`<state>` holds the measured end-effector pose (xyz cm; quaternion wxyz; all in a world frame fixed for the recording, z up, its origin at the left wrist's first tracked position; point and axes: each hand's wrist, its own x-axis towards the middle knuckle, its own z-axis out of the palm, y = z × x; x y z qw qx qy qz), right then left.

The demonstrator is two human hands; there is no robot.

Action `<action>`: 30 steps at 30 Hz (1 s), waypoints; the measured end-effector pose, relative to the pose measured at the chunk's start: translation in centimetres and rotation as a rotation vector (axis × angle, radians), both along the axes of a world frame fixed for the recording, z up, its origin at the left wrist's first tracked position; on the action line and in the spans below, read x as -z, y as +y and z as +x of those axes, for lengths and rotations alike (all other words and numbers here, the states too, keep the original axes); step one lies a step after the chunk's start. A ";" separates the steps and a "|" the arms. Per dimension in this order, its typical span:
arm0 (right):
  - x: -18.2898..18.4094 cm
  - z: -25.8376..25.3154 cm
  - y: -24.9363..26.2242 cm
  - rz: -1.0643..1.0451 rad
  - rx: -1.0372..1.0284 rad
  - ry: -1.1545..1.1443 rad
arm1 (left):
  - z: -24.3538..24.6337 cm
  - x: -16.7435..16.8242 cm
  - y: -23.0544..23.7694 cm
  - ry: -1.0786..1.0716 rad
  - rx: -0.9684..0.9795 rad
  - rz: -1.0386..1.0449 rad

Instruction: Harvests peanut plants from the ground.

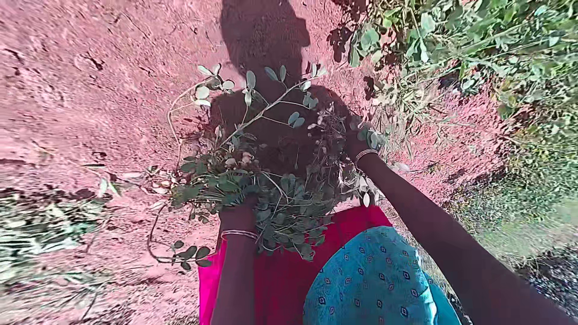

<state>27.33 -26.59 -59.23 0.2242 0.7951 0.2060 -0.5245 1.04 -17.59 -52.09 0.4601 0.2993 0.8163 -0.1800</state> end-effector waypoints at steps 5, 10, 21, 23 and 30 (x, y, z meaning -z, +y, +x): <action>4.0 6.0 -1.3 -0.155 -0.066 0.017 | 0.9 -0.2 0.0 -0.003 0.008 0.040; -1.4 -3.5 -5.8 -0.263 -0.032 0.462 | 1.3 -0.5 0.6 0.030 0.047 0.016; -12.9 2.2 8.5 -0.260 -0.178 0.401 | 1.2 -0.2 0.6 0.118 -0.169 0.269; -14.4 1.2 11.2 -0.211 -0.263 0.540 | 1.6 -0.4 0.7 0.128 -0.201 0.285; -6.3 0.0 16.2 0.253 -0.364 0.258 | 1.5 -0.4 1.5 0.051 -0.190 0.241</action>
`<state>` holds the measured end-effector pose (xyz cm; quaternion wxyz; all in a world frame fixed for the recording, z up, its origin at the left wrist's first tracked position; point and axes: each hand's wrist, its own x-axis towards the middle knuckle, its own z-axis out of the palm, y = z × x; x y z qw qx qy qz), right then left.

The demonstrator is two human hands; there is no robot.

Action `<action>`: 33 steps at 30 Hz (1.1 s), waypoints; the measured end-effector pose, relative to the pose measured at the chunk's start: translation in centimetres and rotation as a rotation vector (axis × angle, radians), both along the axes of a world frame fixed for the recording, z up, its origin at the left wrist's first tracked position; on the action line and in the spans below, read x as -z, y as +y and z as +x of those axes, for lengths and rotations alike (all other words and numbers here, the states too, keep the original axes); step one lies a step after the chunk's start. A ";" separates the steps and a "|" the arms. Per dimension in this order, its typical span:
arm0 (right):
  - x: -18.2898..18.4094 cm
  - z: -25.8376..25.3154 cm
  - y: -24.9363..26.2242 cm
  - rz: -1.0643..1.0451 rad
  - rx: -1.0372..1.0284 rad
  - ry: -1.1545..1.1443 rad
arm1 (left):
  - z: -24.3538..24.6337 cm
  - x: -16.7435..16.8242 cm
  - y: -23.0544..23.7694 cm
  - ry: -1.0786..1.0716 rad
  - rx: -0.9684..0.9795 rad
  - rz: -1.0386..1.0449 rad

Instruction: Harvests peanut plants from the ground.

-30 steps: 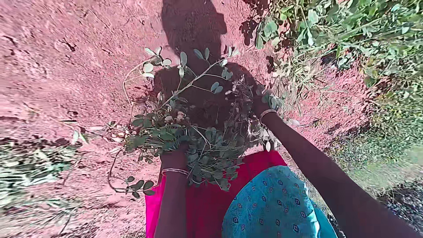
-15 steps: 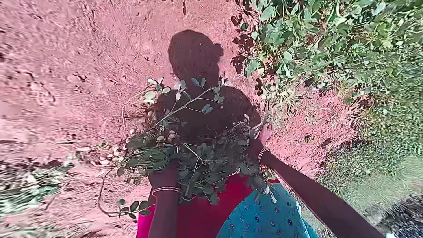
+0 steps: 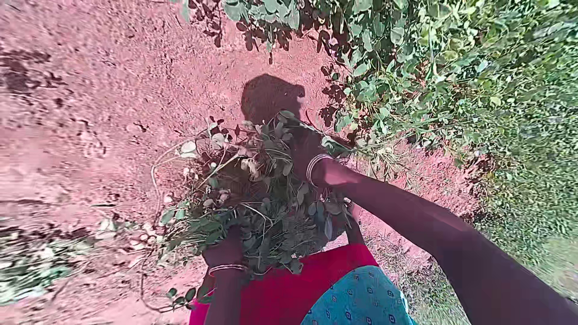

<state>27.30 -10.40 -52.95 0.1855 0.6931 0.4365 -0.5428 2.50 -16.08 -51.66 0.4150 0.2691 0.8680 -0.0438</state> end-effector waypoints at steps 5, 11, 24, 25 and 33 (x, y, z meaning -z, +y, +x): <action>12.6 15.1 -0.2 0.023 0.221 -0.572 | -0.2 -0.2 0.2 -0.080 0.081 -0.186; 9.5 11.4 1.0 -0.228 0.356 -0.604 | -0.3 0.3 0.1 -0.121 0.054 -0.164; 8.9 25.6 -1.5 -0.146 0.264 -0.675 | 0.8 0.3 0.8 -0.111 0.178 -0.208; 9.6 25.4 -1.4 -0.200 0.243 -0.647 | 1.0 0.3 0.9 -0.109 0.202 -0.210; 8.0 19.2 -2.4 -0.180 0.491 -0.523 | 2.5 0.0 1.5 -0.032 0.208 -0.215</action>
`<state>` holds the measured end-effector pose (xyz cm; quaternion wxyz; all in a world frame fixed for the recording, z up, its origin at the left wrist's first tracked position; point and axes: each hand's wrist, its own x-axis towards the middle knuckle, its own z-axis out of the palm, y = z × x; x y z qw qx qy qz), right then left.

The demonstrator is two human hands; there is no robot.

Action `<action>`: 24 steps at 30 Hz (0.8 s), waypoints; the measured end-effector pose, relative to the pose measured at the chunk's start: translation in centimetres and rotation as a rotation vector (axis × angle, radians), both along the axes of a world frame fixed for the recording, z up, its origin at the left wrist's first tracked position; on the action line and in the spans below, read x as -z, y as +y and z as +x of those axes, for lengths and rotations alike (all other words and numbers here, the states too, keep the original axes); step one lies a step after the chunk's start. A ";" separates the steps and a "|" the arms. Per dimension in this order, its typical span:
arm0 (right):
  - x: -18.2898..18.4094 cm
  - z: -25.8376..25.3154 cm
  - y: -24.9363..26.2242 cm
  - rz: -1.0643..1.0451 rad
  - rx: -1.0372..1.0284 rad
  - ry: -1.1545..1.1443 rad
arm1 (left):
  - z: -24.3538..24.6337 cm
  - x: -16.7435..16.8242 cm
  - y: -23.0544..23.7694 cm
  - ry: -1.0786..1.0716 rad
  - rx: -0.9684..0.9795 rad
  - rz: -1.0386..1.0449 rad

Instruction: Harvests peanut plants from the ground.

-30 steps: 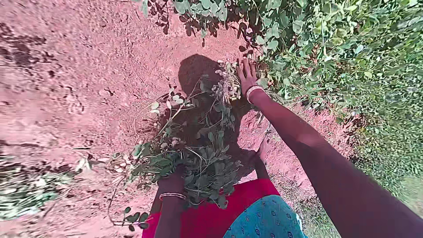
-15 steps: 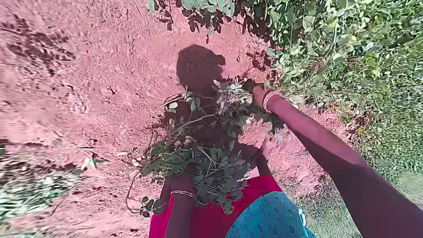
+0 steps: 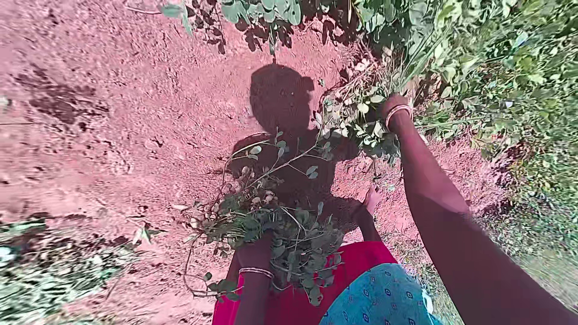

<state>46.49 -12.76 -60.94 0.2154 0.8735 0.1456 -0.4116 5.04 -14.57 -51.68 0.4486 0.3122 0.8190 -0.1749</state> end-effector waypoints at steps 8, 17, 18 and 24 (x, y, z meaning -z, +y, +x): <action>-5.9 -20.6 -3.4 0.071 -0.102 0.712 | 1.8 0.0 -0.9 -0.050 -0.015 0.137; 4.3 2.1 -10.9 -0.038 0.142 -0.242 | 0.7 0.2 -1.7 -0.032 0.170 -0.002; 3.9 2.4 -10.7 -0.076 0.127 -0.198 | 0.7 0.2 -1.4 -0.022 0.150 0.001; -2.6 -11.9 -5.9 0.118 0.117 0.143 | 0.4 -0.6 0.3 0.038 -0.004 -0.008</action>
